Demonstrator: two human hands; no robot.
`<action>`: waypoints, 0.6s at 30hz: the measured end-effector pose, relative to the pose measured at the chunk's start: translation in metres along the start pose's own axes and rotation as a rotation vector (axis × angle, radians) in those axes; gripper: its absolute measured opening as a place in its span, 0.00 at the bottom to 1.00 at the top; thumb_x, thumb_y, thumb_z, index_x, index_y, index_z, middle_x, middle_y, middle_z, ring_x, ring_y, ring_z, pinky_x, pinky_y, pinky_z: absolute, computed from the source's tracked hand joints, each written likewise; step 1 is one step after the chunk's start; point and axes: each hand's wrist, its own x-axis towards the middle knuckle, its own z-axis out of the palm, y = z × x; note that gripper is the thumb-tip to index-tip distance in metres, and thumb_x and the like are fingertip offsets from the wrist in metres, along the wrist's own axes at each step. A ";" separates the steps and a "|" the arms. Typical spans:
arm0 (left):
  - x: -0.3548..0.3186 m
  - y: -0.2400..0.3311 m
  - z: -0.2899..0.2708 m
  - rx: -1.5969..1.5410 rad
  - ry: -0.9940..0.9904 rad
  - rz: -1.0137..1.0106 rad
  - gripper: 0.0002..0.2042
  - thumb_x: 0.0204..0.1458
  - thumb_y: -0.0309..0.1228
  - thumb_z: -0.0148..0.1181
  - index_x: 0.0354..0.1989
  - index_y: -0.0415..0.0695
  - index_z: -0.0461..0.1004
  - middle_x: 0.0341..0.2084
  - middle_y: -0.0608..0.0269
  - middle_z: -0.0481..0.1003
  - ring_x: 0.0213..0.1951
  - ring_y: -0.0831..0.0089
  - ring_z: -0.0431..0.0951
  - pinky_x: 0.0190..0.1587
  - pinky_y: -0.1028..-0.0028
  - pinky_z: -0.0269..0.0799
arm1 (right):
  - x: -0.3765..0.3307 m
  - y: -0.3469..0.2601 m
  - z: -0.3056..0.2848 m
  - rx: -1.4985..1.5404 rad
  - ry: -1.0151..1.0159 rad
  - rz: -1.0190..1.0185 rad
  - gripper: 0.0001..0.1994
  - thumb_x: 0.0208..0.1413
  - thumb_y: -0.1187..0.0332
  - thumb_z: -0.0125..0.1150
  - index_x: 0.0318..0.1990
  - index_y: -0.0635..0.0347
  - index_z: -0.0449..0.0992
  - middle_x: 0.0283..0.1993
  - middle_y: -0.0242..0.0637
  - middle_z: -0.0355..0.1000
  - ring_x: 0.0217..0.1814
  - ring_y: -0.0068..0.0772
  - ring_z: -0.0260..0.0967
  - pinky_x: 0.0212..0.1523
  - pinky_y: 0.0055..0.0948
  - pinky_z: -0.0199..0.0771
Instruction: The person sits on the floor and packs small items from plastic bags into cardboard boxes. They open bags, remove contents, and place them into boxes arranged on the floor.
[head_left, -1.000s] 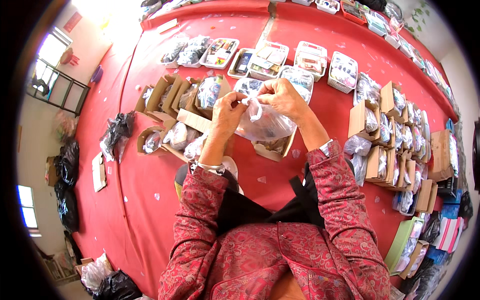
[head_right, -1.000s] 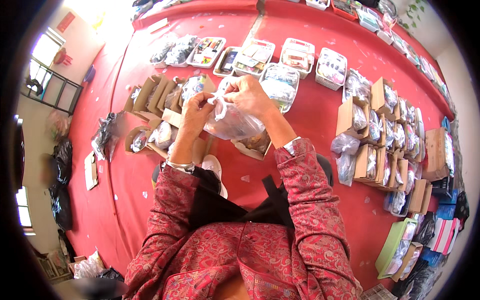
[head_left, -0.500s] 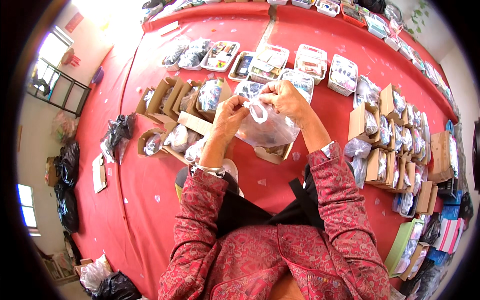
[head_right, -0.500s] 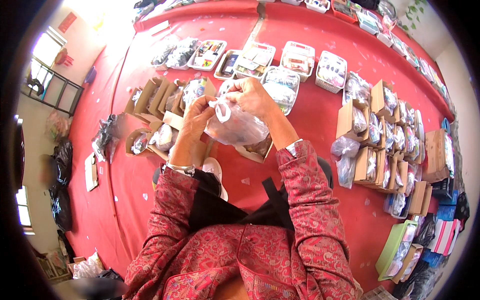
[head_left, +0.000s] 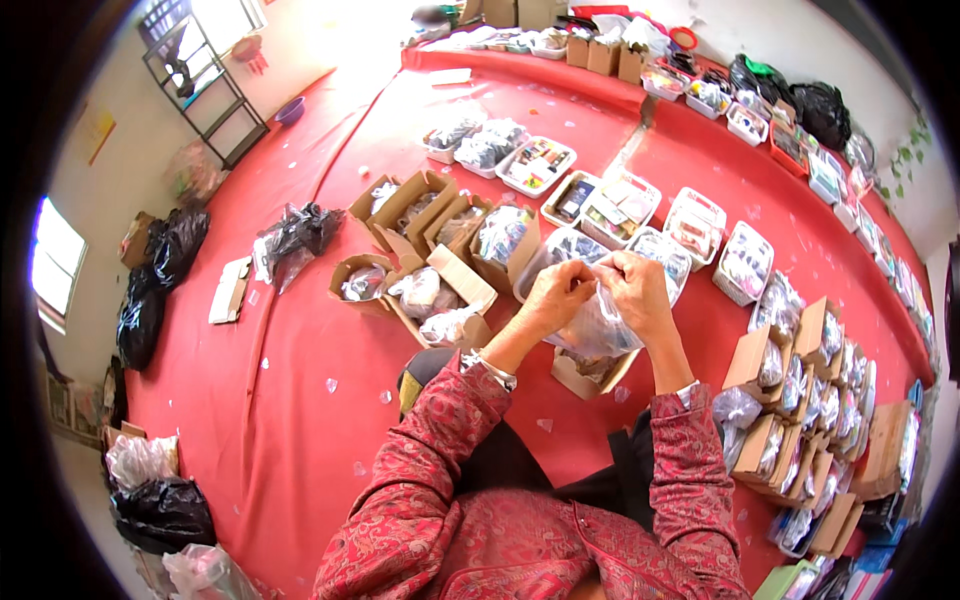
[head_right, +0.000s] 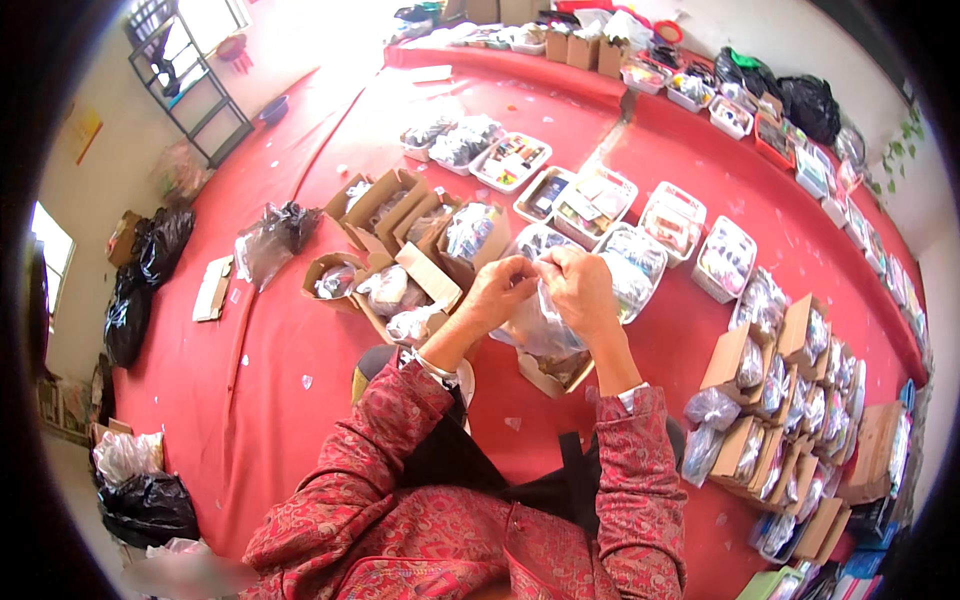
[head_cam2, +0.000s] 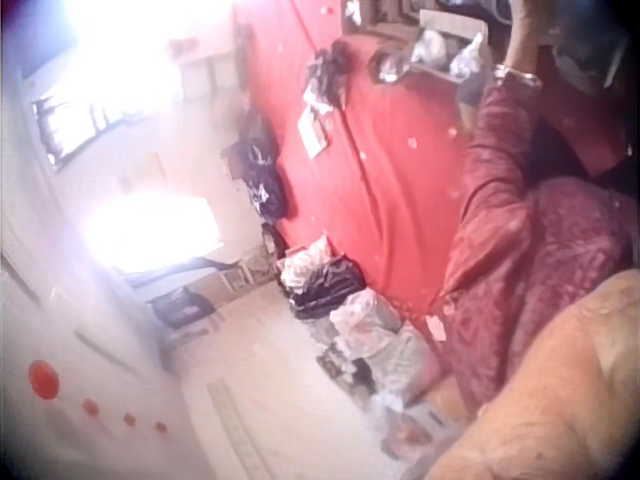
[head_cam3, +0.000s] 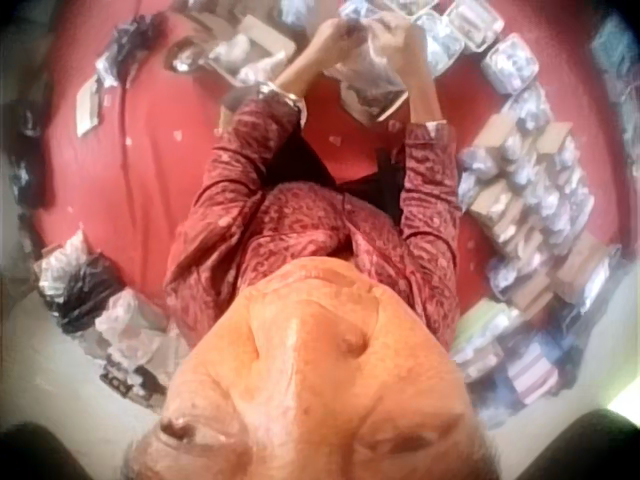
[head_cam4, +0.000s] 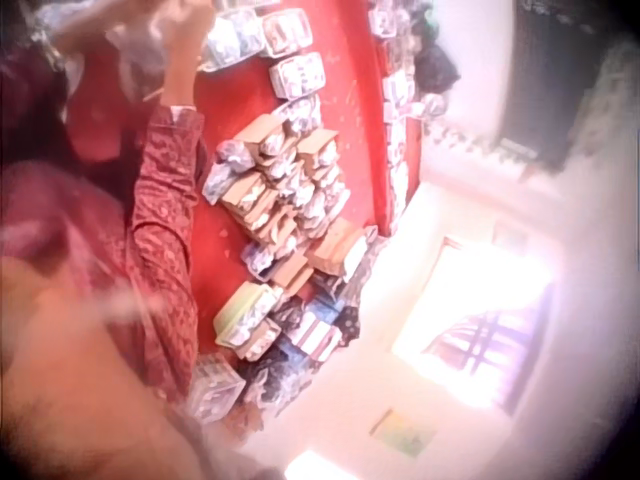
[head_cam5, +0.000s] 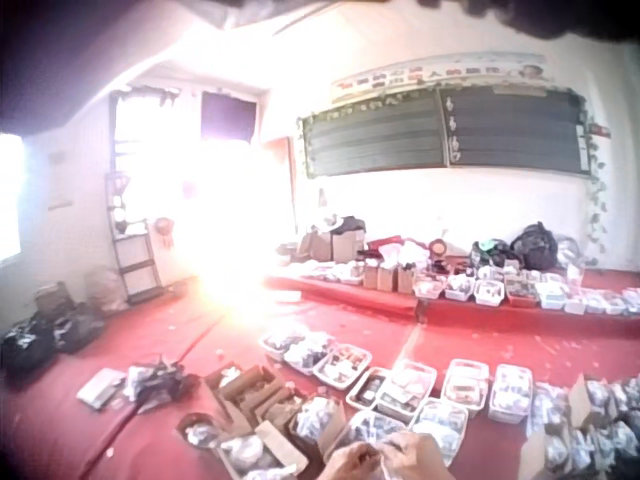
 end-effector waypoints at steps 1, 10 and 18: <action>-0.001 0.002 0.000 0.016 0.000 0.004 0.07 0.45 0.27 0.59 0.30 0.37 0.73 0.19 0.58 0.72 0.22 0.75 0.70 0.28 0.74 0.68 | 0.000 -0.001 0.000 0.028 0.011 0.021 0.08 0.49 0.67 0.56 0.27 0.64 0.74 0.27 0.47 0.71 0.29 0.47 0.70 0.30 0.38 0.68; -0.002 0.018 -0.002 0.015 -0.014 -0.007 0.08 0.43 0.27 0.58 0.26 0.35 0.69 0.16 0.56 0.69 0.20 0.76 0.67 0.26 0.72 0.66 | -0.001 -0.016 -0.003 0.117 0.037 -0.001 0.07 0.49 0.71 0.56 0.26 0.68 0.72 0.24 0.47 0.70 0.25 0.42 0.69 0.27 0.34 0.67; -0.002 0.008 0.004 0.102 -0.052 0.131 0.08 0.45 0.29 0.59 0.30 0.37 0.73 0.15 0.53 0.69 0.19 0.70 0.69 0.27 0.69 0.67 | 0.000 -0.018 -0.004 0.454 0.020 0.125 0.07 0.51 0.73 0.57 0.24 0.66 0.72 0.16 0.29 0.66 0.18 0.16 0.60 0.19 0.21 0.60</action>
